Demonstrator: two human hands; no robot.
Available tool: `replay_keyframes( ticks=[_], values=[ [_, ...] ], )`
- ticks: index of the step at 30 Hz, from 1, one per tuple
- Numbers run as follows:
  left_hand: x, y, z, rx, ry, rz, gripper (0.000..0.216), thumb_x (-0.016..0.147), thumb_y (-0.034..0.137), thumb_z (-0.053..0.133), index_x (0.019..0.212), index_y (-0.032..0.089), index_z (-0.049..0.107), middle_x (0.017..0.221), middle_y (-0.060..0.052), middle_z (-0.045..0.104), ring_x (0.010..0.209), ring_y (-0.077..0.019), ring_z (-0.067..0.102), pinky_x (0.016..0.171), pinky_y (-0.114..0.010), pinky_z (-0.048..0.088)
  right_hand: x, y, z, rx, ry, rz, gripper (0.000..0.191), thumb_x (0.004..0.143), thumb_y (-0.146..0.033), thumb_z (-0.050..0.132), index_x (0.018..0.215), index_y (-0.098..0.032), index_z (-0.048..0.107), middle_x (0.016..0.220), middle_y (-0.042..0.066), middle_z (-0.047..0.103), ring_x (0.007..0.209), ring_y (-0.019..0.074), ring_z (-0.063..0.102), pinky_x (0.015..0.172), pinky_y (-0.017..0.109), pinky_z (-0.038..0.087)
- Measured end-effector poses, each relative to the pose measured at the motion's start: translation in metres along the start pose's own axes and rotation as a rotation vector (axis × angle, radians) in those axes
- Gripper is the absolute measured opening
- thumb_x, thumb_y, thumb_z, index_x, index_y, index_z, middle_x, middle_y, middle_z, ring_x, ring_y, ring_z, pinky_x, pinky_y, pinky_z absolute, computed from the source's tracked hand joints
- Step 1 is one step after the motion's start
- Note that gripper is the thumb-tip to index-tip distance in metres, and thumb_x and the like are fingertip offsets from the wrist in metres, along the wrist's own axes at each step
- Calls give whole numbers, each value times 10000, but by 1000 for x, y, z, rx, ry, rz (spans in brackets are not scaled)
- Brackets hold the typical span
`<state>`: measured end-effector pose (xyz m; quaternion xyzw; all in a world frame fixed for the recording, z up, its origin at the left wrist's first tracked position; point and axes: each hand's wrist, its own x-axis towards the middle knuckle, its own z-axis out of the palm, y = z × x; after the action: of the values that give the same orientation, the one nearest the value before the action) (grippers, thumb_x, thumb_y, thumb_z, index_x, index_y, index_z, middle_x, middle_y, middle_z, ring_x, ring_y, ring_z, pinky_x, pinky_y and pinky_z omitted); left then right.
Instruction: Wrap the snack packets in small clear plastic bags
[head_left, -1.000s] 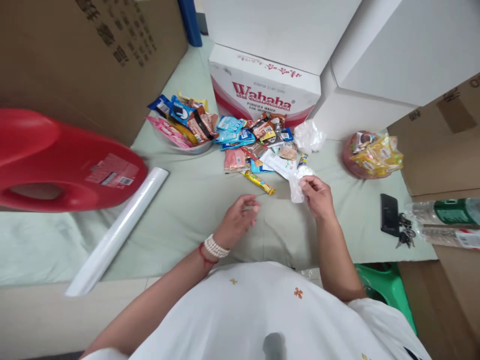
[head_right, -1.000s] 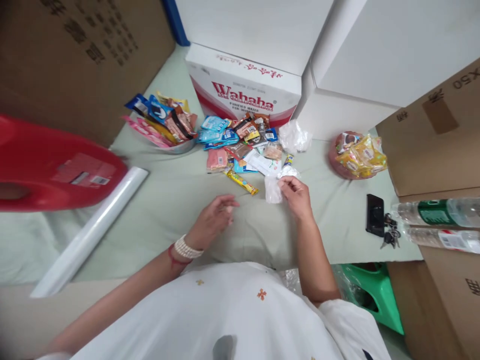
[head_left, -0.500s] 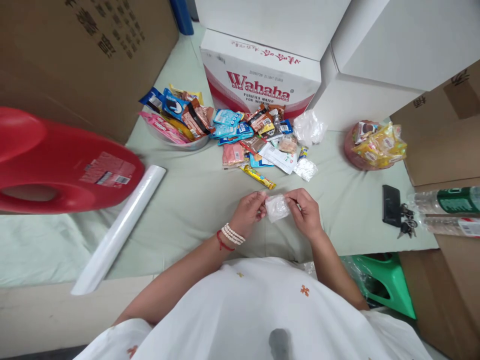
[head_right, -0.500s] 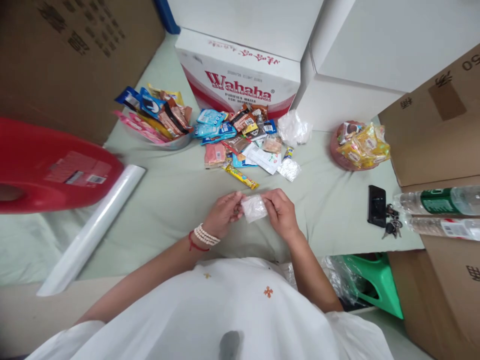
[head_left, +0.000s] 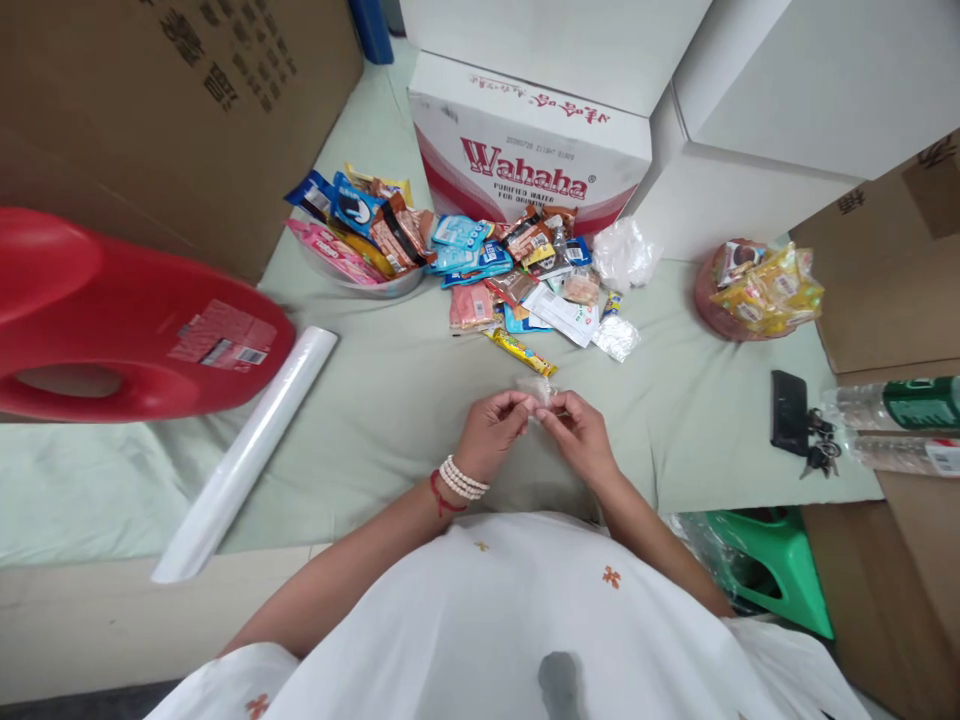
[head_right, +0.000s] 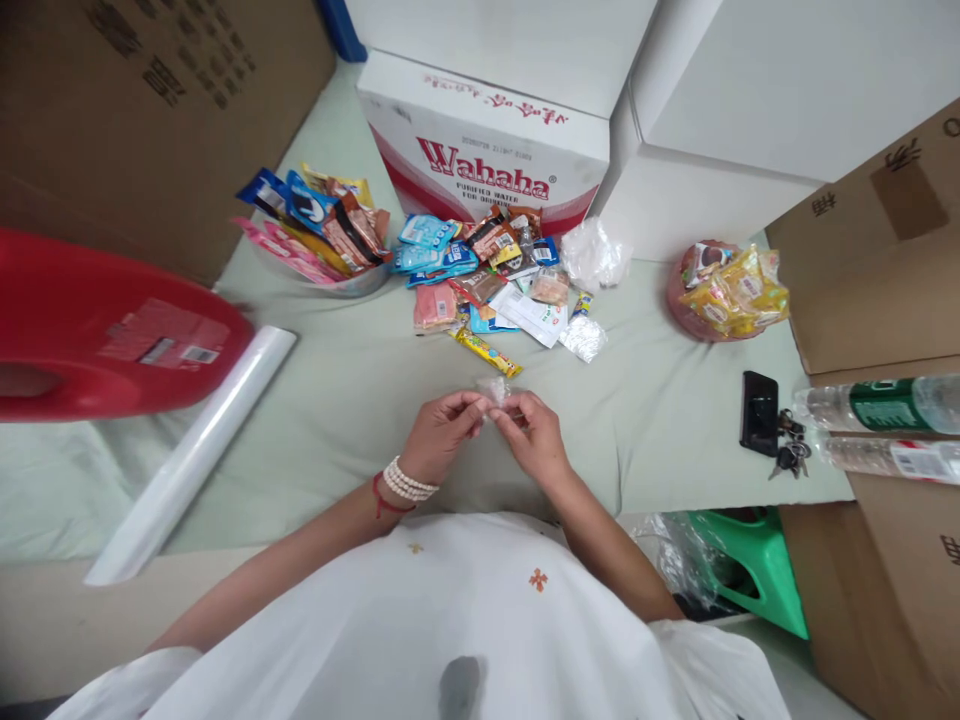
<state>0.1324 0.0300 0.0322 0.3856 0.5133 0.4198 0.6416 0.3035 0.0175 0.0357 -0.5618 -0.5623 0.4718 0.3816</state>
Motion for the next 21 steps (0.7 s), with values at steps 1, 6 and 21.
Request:
replay_keyframes(
  ticks=[1,6,21],
  values=[
    [0,-1,-2,15,33,23,375,808,543,729,782,169,711,587,31,565,549,-94,459,549,-238,358,1,4,0,78,29,48,270,893,-482,725,880,-223,651,800,-10,624,697,141,570,647,261,488],
    [-3,1,-19,-4,185,17,380,798,550,740,763,185,638,677,24,598,552,-88,434,534,-234,343,5,13,-17,240,142,121,296,845,-492,780,873,-226,653,758,-33,602,662,127,537,656,253,471],
    [-7,4,-15,54,-20,47,308,788,481,743,784,180,678,697,24,594,660,-116,485,661,-252,413,-2,-11,-11,-16,-154,-121,177,969,-380,662,973,-253,784,939,37,719,807,162,650,759,298,520]
  ],
)
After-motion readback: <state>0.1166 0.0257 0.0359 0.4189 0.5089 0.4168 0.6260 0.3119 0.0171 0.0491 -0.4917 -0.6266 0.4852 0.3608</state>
